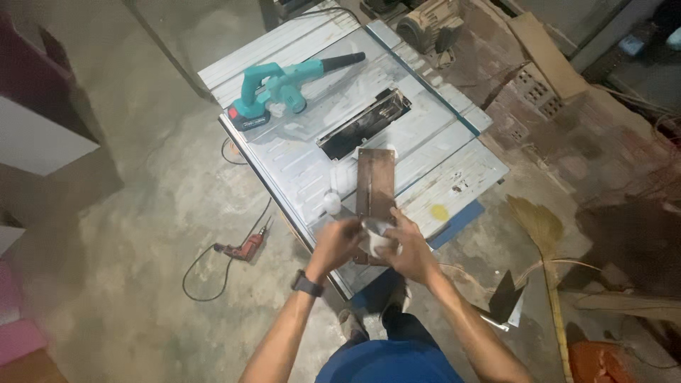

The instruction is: The person applies pieces of tape to a flat wooden panel by hand and using a roll of tape while the panel rests on a table.

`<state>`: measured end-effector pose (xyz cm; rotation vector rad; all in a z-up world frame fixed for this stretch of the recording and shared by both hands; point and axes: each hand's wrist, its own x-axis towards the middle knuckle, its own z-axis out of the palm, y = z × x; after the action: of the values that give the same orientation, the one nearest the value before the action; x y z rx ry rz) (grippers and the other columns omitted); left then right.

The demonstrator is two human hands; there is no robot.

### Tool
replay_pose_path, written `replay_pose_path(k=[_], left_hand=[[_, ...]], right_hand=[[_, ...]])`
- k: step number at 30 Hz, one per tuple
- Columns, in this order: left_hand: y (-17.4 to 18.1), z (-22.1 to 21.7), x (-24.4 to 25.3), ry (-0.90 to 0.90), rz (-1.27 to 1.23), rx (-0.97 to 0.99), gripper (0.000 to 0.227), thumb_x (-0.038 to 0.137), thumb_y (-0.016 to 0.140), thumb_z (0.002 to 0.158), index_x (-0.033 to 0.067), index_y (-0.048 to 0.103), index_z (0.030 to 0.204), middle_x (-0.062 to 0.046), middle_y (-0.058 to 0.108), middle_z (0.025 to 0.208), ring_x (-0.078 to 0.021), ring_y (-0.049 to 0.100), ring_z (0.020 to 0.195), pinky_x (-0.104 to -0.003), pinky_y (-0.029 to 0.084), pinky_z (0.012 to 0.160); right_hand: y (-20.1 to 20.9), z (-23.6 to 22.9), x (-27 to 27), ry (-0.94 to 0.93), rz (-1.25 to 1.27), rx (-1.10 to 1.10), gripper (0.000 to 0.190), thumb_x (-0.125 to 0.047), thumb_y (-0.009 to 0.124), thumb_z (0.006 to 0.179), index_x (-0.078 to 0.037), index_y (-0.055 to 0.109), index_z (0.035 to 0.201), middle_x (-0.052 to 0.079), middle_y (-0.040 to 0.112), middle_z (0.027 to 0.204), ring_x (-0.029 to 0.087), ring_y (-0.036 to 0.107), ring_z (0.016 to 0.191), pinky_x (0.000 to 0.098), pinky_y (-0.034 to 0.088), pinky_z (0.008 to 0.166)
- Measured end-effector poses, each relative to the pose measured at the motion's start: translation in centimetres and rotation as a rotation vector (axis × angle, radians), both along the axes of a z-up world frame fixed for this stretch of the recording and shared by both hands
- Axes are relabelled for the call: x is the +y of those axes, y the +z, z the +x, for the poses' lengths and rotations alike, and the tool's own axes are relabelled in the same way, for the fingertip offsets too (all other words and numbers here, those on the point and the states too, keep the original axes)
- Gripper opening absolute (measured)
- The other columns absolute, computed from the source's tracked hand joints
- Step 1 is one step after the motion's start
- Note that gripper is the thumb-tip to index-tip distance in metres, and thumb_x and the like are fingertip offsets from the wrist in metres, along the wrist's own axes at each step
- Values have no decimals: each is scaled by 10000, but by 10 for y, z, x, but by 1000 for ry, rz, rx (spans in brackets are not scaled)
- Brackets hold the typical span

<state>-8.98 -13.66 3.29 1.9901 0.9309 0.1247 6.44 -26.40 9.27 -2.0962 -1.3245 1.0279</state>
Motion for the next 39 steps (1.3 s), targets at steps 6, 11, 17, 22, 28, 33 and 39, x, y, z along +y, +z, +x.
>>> replay_pose_path(k=[6,11,17,22,28,33,39], left_hand=[[16,0,-17,-125,246,102,296,189,810,822,48,705,1060,-167,735,885,-411,723,874,-468,576,753],[6,0,-21,-127,320,121,315,197,870,762,103,722,1024,-90,745,830,-309,751,790,-339,582,658],[9,19,-2,-70,251,131,198,172,821,707,157,674,840,-85,741,747,-385,745,790,-431,591,687],[19,42,-9,214,195,43,240,256,640,817,59,725,710,-208,703,665,-490,685,699,-539,560,637],[-14,61,-4,652,15,-195,193,214,661,829,64,694,711,-168,666,654,-382,631,659,-454,519,658],[-35,41,4,994,-356,-610,88,131,701,874,126,737,795,17,613,667,-103,521,636,-251,495,625],[-16,38,7,1056,-398,-742,97,144,803,855,97,742,915,-9,660,727,-144,623,648,-293,556,736]], right_hand=[[-20,-18,-5,-26,73,-110,268,-253,676,926,-90,748,1126,158,532,1446,433,530,1344,579,448,1111],[-34,-10,-10,40,165,-120,133,-195,619,907,-95,698,870,121,681,750,303,711,800,448,504,872],[-32,6,12,104,362,-111,203,-234,692,885,-89,634,755,136,576,597,297,606,597,400,507,721],[-83,29,12,49,453,-171,227,-321,688,916,-109,690,836,127,615,624,342,663,642,441,511,826],[-123,39,5,-2,508,-245,193,-303,647,947,-122,696,900,93,683,709,323,726,760,518,490,938],[-143,80,3,256,847,-828,98,-152,715,921,-61,721,886,160,720,847,351,733,809,567,514,803],[-190,132,37,215,69,-809,318,-429,564,992,-180,760,1008,56,729,867,239,721,896,491,476,999]])
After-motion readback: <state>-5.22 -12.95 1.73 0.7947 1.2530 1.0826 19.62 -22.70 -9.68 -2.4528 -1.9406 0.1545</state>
